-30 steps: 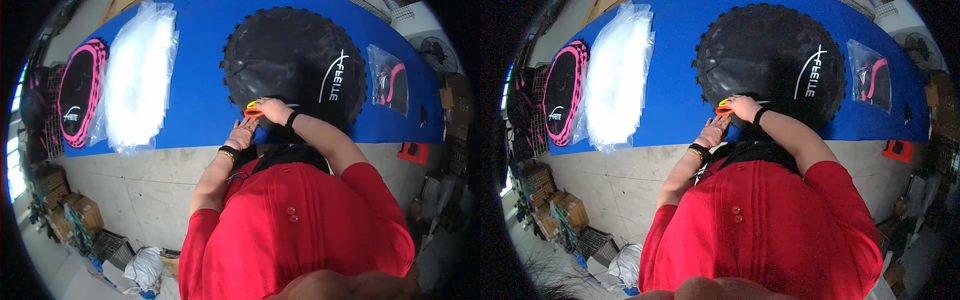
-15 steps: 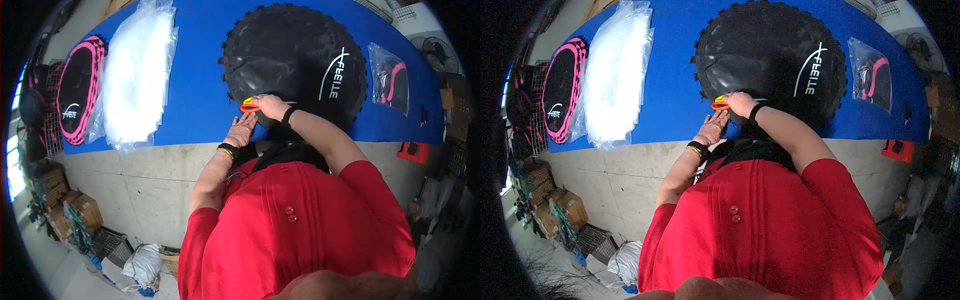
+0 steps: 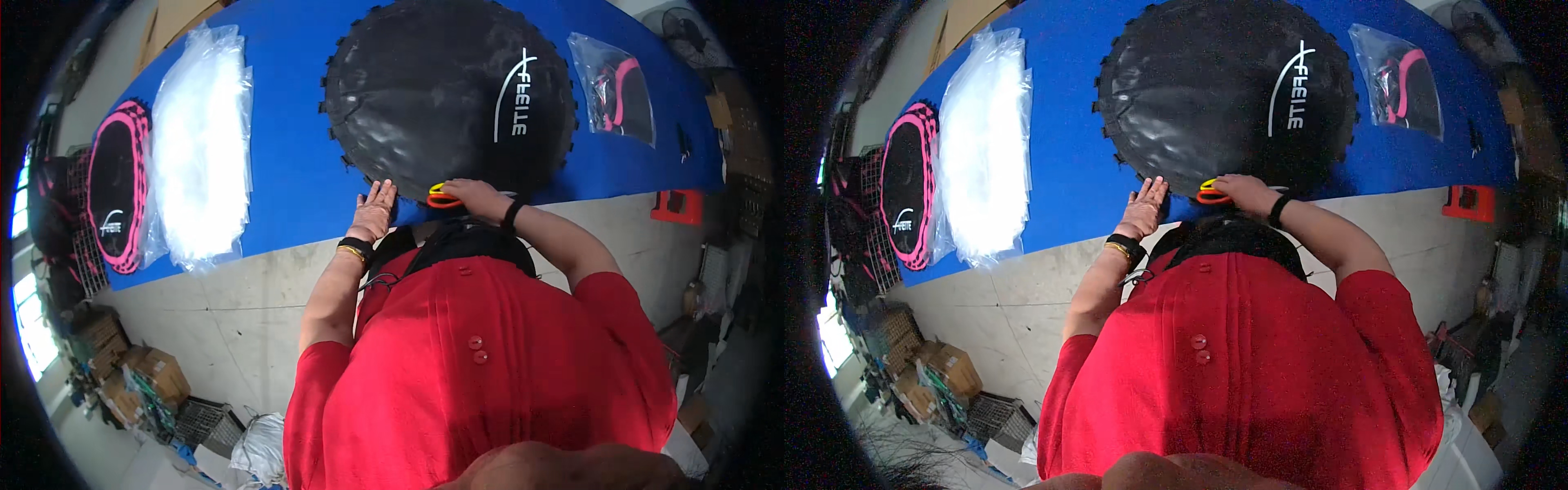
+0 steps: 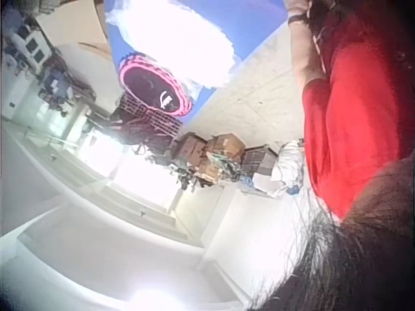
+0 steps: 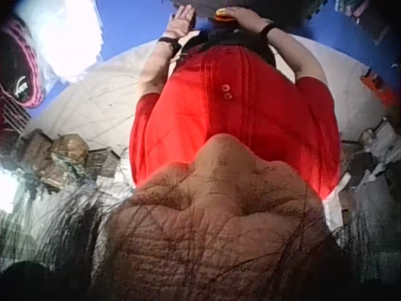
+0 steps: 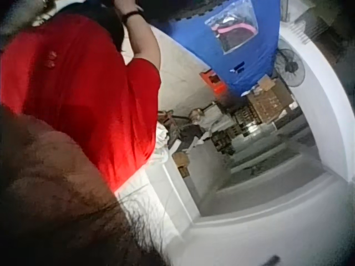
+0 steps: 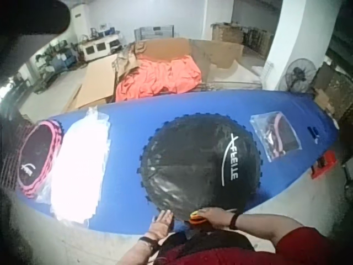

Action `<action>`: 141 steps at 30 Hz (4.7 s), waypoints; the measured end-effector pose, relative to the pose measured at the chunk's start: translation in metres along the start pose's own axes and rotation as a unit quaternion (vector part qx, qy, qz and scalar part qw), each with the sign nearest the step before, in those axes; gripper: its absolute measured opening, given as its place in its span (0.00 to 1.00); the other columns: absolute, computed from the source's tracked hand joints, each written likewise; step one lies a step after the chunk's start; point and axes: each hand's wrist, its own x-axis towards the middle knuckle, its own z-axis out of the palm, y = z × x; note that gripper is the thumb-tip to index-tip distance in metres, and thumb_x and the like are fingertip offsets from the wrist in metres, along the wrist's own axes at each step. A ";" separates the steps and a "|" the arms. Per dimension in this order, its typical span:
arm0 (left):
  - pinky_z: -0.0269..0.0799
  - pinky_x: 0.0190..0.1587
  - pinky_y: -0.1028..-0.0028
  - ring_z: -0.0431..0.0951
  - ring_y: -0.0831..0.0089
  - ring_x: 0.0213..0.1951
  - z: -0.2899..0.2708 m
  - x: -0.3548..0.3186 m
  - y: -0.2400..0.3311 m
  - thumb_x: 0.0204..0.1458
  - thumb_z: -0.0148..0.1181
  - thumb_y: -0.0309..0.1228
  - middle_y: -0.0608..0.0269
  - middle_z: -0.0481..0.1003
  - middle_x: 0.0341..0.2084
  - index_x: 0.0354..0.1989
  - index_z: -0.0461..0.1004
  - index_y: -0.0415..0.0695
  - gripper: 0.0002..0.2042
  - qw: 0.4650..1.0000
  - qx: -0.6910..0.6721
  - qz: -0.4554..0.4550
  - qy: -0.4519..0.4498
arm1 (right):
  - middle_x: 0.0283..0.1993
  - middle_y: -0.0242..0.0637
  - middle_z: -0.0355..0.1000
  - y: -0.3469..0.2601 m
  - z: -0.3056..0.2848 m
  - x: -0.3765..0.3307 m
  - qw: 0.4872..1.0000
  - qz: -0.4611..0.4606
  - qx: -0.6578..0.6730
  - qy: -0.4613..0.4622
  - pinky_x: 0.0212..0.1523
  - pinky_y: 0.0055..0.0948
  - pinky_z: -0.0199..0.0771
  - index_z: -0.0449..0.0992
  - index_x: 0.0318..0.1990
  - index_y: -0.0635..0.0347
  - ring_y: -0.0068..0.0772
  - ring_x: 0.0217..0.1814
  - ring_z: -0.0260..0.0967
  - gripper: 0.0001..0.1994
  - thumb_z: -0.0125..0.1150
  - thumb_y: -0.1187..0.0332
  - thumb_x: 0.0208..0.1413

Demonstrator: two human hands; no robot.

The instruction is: Trimming the edge of a circular black pad using a utility knife on a blue work surface.

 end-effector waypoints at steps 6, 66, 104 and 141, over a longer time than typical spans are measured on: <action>0.54 0.69 0.42 0.40 0.53 0.77 -0.003 -0.001 0.019 0.57 0.53 0.33 0.61 0.39 0.77 0.76 0.45 0.51 0.37 0.998 -0.006 -0.049 0.030 | 0.67 0.47 0.65 0.001 -0.006 -0.038 0.997 0.060 0.009 -0.038 0.68 0.42 0.64 0.69 0.62 0.56 0.50 0.70 0.62 0.29 0.68 0.59 0.53; 0.58 0.68 0.47 0.37 0.48 0.76 0.036 0.024 0.068 0.51 0.67 0.44 0.45 0.32 0.76 0.76 0.36 0.42 0.52 0.985 -0.040 -0.159 0.058 | 0.65 0.44 0.68 0.083 -0.047 -0.073 0.988 -0.098 -0.087 -0.081 0.68 0.38 0.66 0.71 0.58 0.57 0.46 0.70 0.63 0.20 0.55 0.71 0.58; 0.56 0.70 0.51 0.41 0.39 0.74 0.031 0.040 0.085 0.43 0.70 0.61 0.33 0.37 0.74 0.72 0.39 0.27 0.62 0.982 0.033 -0.181 0.054 | 0.63 0.46 0.70 0.266 -0.081 -0.101 0.916 0.281 -0.021 0.285 0.64 0.41 0.69 0.71 0.59 0.58 0.48 0.66 0.66 0.19 0.41 0.74 0.64; 0.38 0.75 0.67 0.34 0.51 0.76 -0.006 0.025 0.024 0.54 0.60 0.54 0.36 0.42 0.74 0.73 0.42 0.29 0.51 0.995 -0.047 0.003 -0.089 | 0.54 0.47 0.75 0.083 -0.047 -0.044 0.996 0.081 -0.013 0.036 0.58 0.40 0.73 0.75 0.56 0.56 0.49 0.57 0.74 0.16 0.46 0.67 0.66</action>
